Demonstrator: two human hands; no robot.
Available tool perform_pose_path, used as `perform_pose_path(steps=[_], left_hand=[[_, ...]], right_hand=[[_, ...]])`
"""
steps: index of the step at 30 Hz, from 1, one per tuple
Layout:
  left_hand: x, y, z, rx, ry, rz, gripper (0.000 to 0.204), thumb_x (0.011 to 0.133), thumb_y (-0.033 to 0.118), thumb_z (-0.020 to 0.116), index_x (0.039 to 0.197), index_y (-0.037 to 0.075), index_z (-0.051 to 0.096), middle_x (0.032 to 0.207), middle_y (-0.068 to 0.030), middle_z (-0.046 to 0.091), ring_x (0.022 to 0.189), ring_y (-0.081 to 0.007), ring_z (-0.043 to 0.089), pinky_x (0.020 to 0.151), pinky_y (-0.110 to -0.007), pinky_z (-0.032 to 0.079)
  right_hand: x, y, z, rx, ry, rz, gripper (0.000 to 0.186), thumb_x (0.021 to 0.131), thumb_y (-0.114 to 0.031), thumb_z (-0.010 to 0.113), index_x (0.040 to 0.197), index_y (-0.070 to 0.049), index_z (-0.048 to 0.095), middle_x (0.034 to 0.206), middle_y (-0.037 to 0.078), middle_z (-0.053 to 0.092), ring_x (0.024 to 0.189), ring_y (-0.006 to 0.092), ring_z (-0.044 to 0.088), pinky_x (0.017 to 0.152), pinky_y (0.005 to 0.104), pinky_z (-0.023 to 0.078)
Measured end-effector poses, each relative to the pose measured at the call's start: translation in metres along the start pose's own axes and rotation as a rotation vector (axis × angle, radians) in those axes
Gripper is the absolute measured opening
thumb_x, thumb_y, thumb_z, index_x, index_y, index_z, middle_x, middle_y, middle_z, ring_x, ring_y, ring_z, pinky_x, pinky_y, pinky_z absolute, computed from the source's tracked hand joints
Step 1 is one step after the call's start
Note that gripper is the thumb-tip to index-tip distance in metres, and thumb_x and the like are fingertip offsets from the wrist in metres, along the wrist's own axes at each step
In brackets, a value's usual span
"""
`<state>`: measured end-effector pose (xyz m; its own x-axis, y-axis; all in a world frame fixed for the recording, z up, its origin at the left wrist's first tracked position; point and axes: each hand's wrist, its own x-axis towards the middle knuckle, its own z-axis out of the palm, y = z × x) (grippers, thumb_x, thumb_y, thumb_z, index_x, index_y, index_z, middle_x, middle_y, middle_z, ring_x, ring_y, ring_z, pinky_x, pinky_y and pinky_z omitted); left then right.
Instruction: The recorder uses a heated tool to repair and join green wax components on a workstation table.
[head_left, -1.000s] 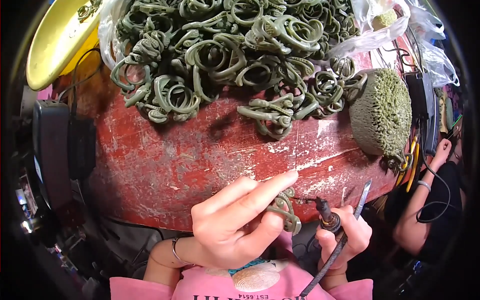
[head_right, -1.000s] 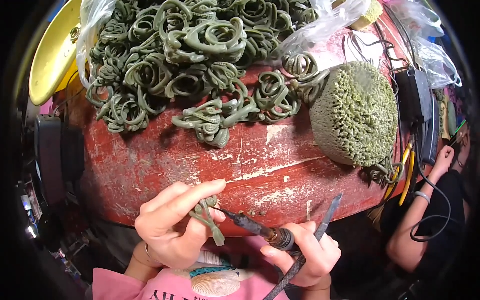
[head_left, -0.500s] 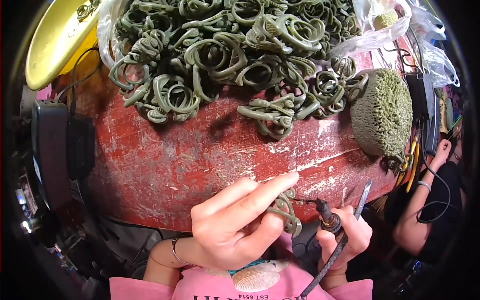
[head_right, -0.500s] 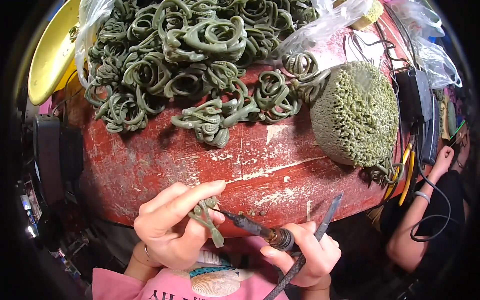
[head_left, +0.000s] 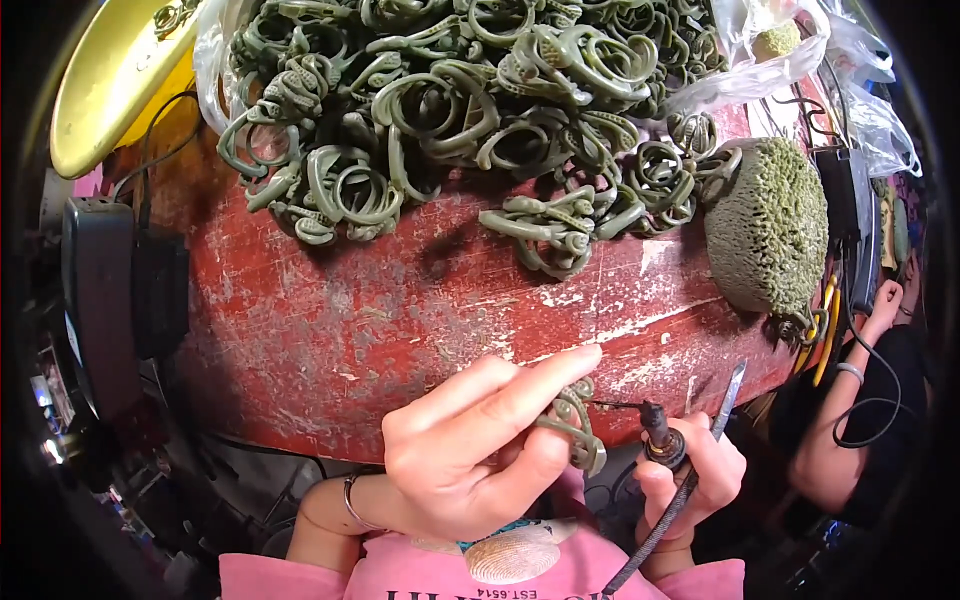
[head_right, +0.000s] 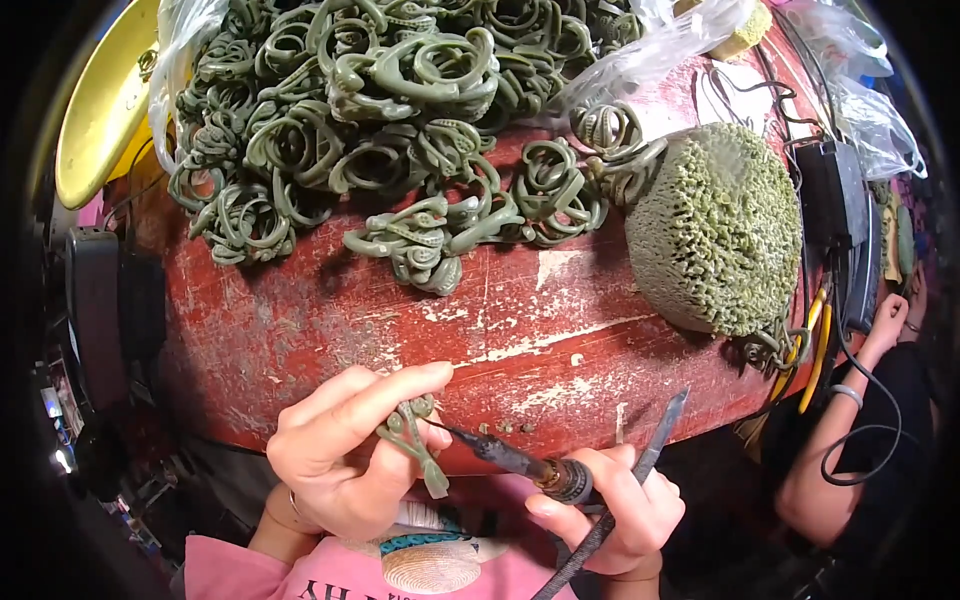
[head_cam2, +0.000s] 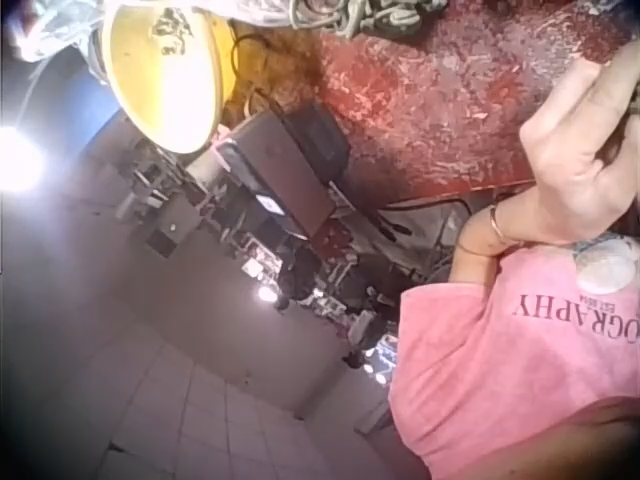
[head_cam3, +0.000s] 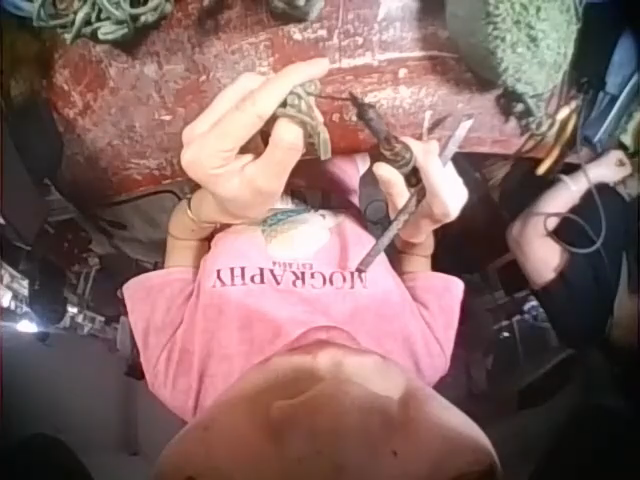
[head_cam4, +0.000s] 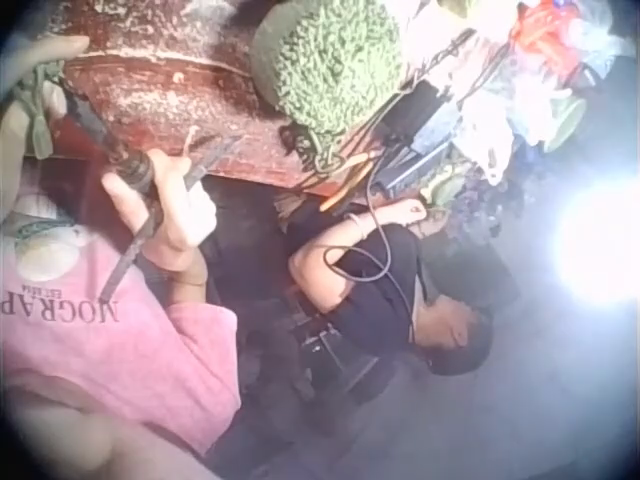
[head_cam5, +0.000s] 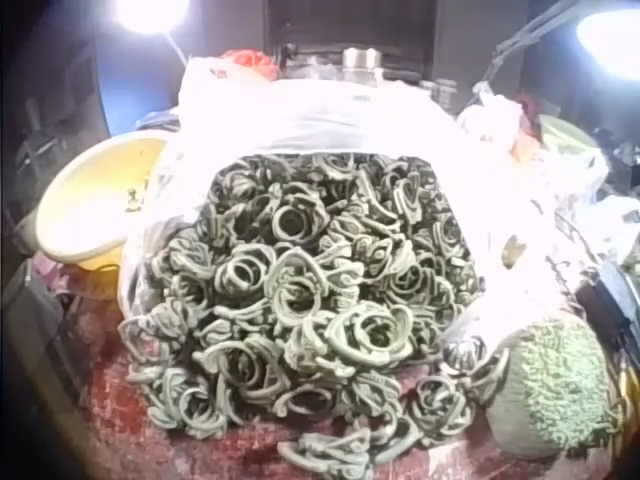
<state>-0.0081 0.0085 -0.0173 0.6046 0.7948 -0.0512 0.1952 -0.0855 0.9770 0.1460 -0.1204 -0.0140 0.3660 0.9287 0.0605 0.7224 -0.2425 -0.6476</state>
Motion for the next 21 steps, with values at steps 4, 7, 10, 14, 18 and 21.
perform_pose_path(steps=[4, 7, 10, 14, 18, 21], left_hand=[[0.001, 0.001, 0.0, 0.003, 0.001, 0.001, 0.034, 0.074, -0.006, 0.046, 0.105, -0.005, 0.061, 0.071, -0.0095, 0.057, 0.063, -0.0139, 0.063, 0.057, -0.022, 0.05], [0.002, 0.002, 0.0, 0.009, -0.009, 0.006, 0.033, 0.075, -0.007, 0.046, 0.104, -0.006, 0.061, 0.07, -0.0095, 0.057, 0.062, -0.0135, 0.062, 0.056, -0.022, 0.05], [0.003, 0.002, 0.004, 0.039, 0.009, 0.031, 0.032, 0.075, -0.009, 0.044, 0.103, -0.006, 0.061, 0.069, -0.0095, 0.057, 0.061, -0.0127, 0.061, 0.055, -0.022, 0.048], [-0.003, -0.008, 0.012, -0.252, 0.089, -0.013, 0.032, 0.076, -0.011, 0.048, 0.107, -0.007, 0.056, 0.076, -0.0131, 0.062, 0.064, -0.0136, 0.061, 0.057, -0.024, 0.051], [-0.008, -0.005, 0.014, -0.431, 0.107, -0.08, 0.026, 0.082, -0.008, 0.047, 0.108, -0.007, 0.044, 0.078, -0.0193, 0.061, 0.063, -0.016, 0.061, 0.056, -0.026, 0.052], [-0.006, -0.004, 0.016, -0.483, 0.147, -0.121, 0.024, 0.084, -0.009, 0.047, 0.106, -0.006, 0.039, 0.078, -0.0216, 0.061, 0.06, -0.0168, 0.061, 0.052, -0.025, 0.051]], right_hand=[[0.0, 0.001, 0.002, 0.063, 0.023, 0.022, 0.037, 0.068, -0.034, 0.074, 0.079, -0.002, 0.06, 0.058, 0.005, 0.056, 0.045, 0.015, 0.053, 0.042, 0.0249, 0.042], [-0.005, 0.003, 0.003, 0.073, 0.03, 0.022, 0.038, 0.068, -0.034, 0.074, 0.08, -0.001, 0.06, 0.058, 0.005, 0.057, 0.045, 0.0154, 0.054, 0.042, 0.025, 0.042], [-0.011, 0.009, 0.006, 0.21, 0.256, 0.124, 0.034, 0.069, -0.028, 0.072, 0.081, 0.001, 0.059, 0.06, 0.007, 0.056, 0.046, 0.0173, 0.054, 0.043, 0.0251, 0.042], [-0.004, 0.026, -0.007, 0.049, 0.444, 0.346, 0.024, 0.071, -0.014, 0.07, 0.081, 0.003, 0.056, 0.062, 0.005, 0.05, 0.052, 0.0152, 0.048, 0.05, 0.0257, 0.039], [-0.001, 0.038, -0.014, -0.003, 0.54, 0.424, 0.022, 0.071, -0.009, 0.072, 0.081, 0.003, 0.056, 0.062, 0.005, 0.048, 0.053, 0.014, 0.044, 0.052, 0.0245, 0.037], [0.001, 0.038, -0.016, -0.05, 0.531, 0.398, 0.023, 0.07, -0.009, 0.073, 0.081, 0.003, 0.056, 0.062, 0.006, 0.049, 0.053, 0.0157, 0.045, 0.051, 0.0252, 0.038]])
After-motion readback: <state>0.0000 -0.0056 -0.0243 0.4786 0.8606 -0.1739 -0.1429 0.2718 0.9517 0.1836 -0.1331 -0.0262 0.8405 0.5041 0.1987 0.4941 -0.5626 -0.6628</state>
